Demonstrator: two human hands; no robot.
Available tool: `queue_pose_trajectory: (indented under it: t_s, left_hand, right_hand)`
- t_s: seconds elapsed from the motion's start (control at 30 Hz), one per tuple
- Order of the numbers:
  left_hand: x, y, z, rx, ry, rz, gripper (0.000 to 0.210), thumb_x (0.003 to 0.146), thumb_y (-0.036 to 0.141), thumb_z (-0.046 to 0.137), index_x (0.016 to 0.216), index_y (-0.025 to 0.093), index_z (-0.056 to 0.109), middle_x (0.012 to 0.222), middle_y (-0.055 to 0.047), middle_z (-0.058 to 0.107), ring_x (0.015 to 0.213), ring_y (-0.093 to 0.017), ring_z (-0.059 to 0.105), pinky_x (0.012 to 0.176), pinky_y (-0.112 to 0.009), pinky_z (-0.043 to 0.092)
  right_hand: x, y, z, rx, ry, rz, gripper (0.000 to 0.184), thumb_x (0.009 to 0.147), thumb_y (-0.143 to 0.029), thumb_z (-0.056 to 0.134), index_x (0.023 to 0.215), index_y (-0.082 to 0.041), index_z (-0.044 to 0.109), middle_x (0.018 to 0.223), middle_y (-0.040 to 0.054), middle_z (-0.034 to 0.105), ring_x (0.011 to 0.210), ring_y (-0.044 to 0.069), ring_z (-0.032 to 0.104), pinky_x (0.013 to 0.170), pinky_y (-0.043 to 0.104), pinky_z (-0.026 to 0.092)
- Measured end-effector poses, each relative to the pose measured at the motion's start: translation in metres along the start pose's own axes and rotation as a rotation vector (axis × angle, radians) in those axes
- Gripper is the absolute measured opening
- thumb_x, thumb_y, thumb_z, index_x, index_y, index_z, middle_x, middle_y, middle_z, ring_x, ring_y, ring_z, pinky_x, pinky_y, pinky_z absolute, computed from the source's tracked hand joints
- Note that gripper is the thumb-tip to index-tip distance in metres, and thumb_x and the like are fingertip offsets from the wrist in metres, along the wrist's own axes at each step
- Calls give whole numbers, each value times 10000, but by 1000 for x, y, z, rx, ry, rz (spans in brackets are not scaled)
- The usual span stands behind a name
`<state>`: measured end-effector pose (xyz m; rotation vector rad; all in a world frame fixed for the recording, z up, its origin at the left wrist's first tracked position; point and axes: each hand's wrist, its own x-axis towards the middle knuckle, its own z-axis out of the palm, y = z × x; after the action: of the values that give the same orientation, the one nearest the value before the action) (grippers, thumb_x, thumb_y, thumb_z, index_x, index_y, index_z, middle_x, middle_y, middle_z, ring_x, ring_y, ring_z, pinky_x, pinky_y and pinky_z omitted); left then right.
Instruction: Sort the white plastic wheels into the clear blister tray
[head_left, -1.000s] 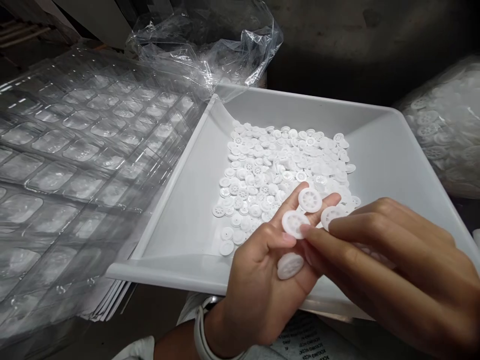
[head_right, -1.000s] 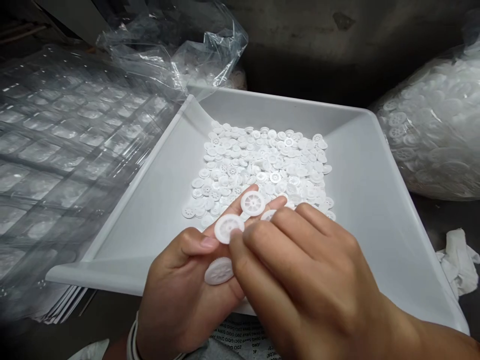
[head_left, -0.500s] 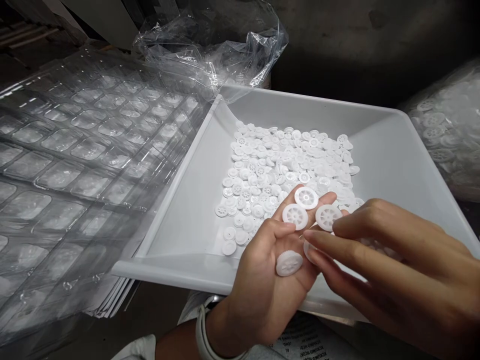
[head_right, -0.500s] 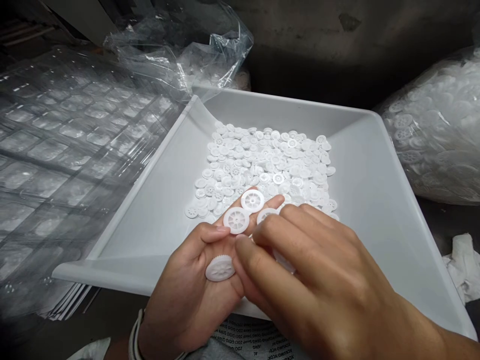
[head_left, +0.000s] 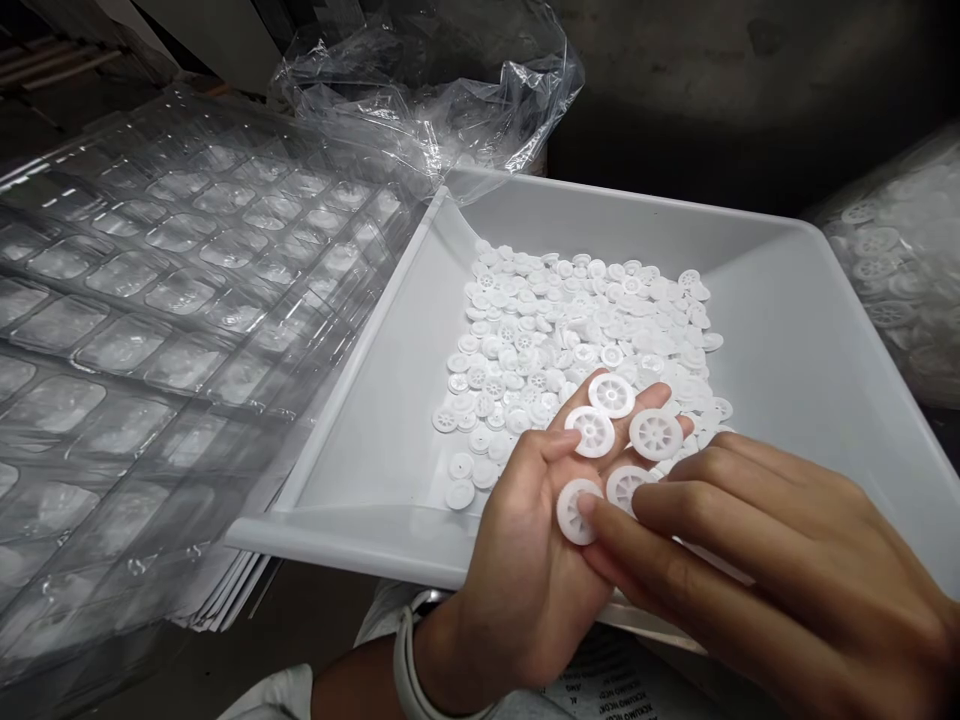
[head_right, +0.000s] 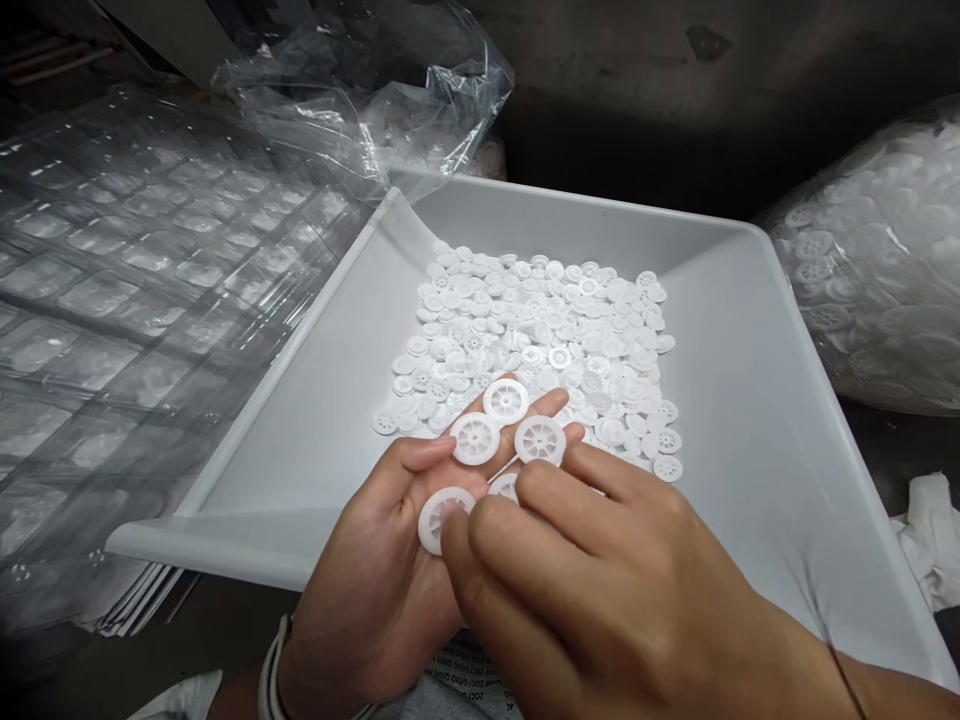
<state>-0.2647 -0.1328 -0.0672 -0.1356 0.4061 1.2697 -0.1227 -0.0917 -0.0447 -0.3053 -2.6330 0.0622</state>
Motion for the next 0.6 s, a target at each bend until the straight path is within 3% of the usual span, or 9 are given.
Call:
queue_pose_trajectory:
  t_s: [0.17,0.37,0.6]
  left_hand:
    - [-1,-2,0,-27,35,-2,531,948,247,418,1471,158,441,1304,-104,707,1285,-256,617,1199,-413,340]
    - [-4,-3,0,-41,49,-11,561,945,272,423,1490,142,413,1349,-122,684,1316,-257,593,1191,-392,361]
    - [-6,0,2,-54,48,-10,565,929,194,433,1493,171,405,1383,-102,666,1232,-237,657,1132,-414,426]
  right_hand:
    - [-2,-2,4,-69,65,-11,228,967,-79,470,1052,-102,680,894,65,714,801,207,649,630,420,460]
    - [-8,-4,8,-64,46,-6,283,1008,-123,417,1145,-85,663,875,66,721,781,207,655,631,431,474]
    - [-6,-4,5,-22,79,6,170,953,-51,523,897,-118,668,860,69,688,783,191,636,661,378,481]
